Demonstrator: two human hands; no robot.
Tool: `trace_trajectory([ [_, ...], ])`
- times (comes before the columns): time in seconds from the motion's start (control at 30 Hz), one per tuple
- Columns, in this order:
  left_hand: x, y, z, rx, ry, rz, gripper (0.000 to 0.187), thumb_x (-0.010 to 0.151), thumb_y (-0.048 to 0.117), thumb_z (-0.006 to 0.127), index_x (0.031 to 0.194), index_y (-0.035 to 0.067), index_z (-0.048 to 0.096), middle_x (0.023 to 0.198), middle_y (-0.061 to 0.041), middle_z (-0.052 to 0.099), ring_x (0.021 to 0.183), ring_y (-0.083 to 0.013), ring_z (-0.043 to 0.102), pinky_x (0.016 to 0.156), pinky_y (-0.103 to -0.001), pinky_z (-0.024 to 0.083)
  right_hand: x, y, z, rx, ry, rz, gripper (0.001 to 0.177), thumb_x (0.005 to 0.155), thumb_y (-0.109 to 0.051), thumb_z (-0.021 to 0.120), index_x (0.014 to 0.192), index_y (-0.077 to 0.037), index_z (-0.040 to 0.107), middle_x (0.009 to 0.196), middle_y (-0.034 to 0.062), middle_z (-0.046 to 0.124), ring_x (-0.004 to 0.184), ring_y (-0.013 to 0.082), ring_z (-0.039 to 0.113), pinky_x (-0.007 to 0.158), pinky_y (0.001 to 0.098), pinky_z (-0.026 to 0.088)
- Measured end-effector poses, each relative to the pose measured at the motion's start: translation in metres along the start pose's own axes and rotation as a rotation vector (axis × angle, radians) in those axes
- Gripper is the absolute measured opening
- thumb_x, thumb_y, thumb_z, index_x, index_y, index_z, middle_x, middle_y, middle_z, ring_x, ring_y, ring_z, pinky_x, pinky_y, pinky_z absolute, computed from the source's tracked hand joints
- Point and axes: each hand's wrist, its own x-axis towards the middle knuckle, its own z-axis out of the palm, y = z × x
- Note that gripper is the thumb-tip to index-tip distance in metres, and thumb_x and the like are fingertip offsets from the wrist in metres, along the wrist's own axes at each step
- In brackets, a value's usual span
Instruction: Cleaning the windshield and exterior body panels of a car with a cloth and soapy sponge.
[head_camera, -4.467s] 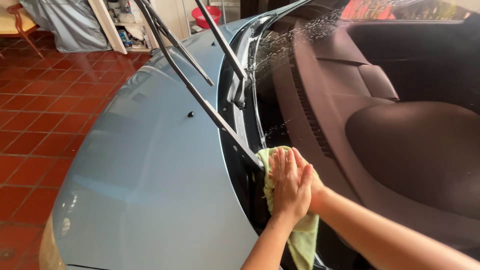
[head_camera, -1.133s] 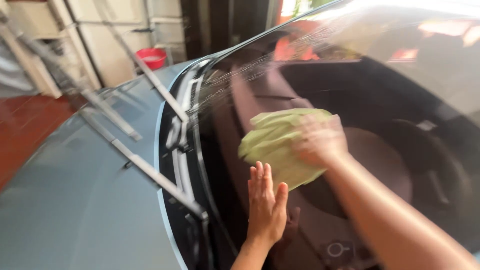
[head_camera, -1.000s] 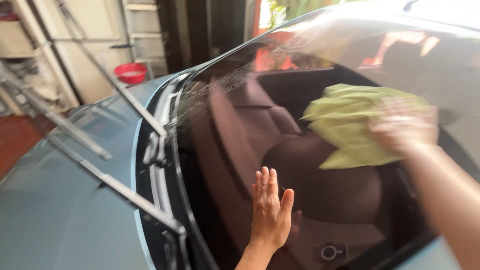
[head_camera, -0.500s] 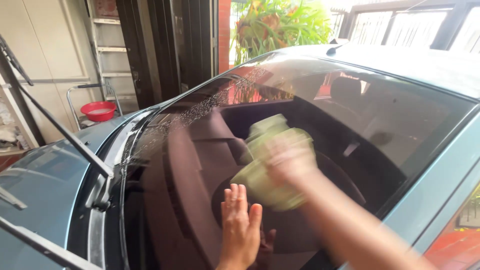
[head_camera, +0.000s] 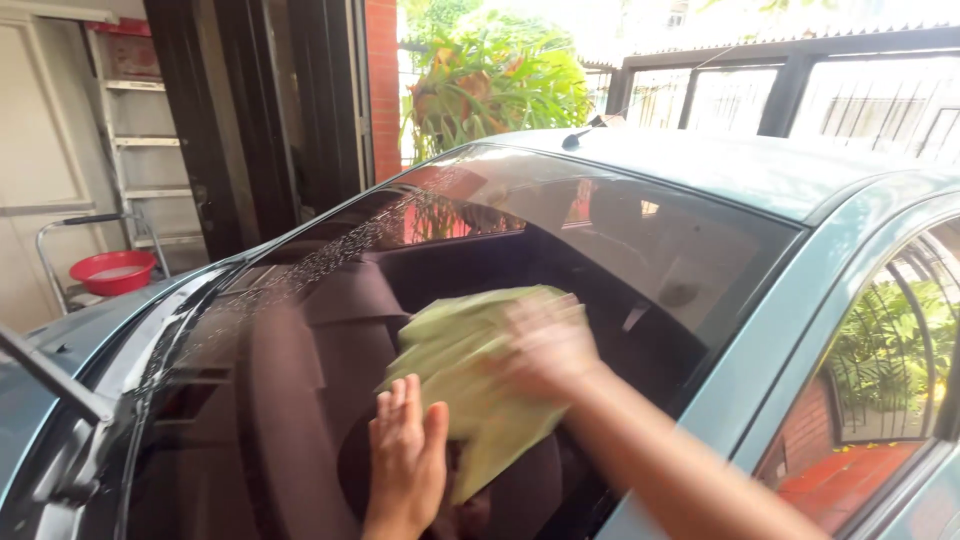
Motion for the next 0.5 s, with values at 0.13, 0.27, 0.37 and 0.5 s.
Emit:
trace_trajectory([
  [0.13,0.026,0.050,0.018,0.040,-0.062,0.061,0.079,0.102,0.058,0.026,0.152,-0.001,0.038,0.160,-0.022,0.038,0.152,-0.0381,0.028,0.123,-0.048,0.019,-0.050,0.157,-0.032,0.142,-0.272,0.603,0.092,0.094,-0.076,0.032,0.165,-0.022,0.010,0.171,0.0045,0.003,0.157,0.0286,-0.002,0.122,0.0595,-0.009],
  [0.27,0.052,0.068,0.032,0.029,-0.195,0.059,0.083,0.102,0.061,0.027,0.157,-0.001,0.028,0.164,-0.024,0.026,0.156,-0.0394,0.012,0.124,-0.050,0.008,-0.045,0.301,0.041,0.146,-0.243,0.802,0.105,0.081,-0.091,0.031,0.164,-0.029,0.013,0.173,0.0059,0.002,0.158,0.0308,0.000,0.123,0.0582,-0.001],
  [0.37,0.073,0.063,0.028,0.015,-0.267,0.020,0.086,0.101,0.064,0.027,0.159,0.001,0.022,0.166,-0.023,0.020,0.157,-0.0373,0.006,0.124,-0.050,0.002,-0.004,0.345,0.059,0.210,-0.300,0.846,0.116,0.072,-0.095,0.040,0.164,-0.031,0.010,0.173,0.0043,-0.003,0.158,0.0330,-0.005,0.123,0.0574,-0.002],
  [0.5,0.098,0.026,0.012,0.061,-0.241,-0.010,0.086,0.099,0.065,0.026,0.159,0.003,0.023,0.167,-0.022,0.021,0.157,-0.0359,0.007,0.125,-0.049,0.003,0.043,0.332,0.039,0.218,-0.344,0.976,0.122,0.067,-0.098,0.050,0.163,-0.034,0.012,0.172,0.0071,-0.010,0.157,0.0381,-0.013,0.121,0.0608,-0.003],
])
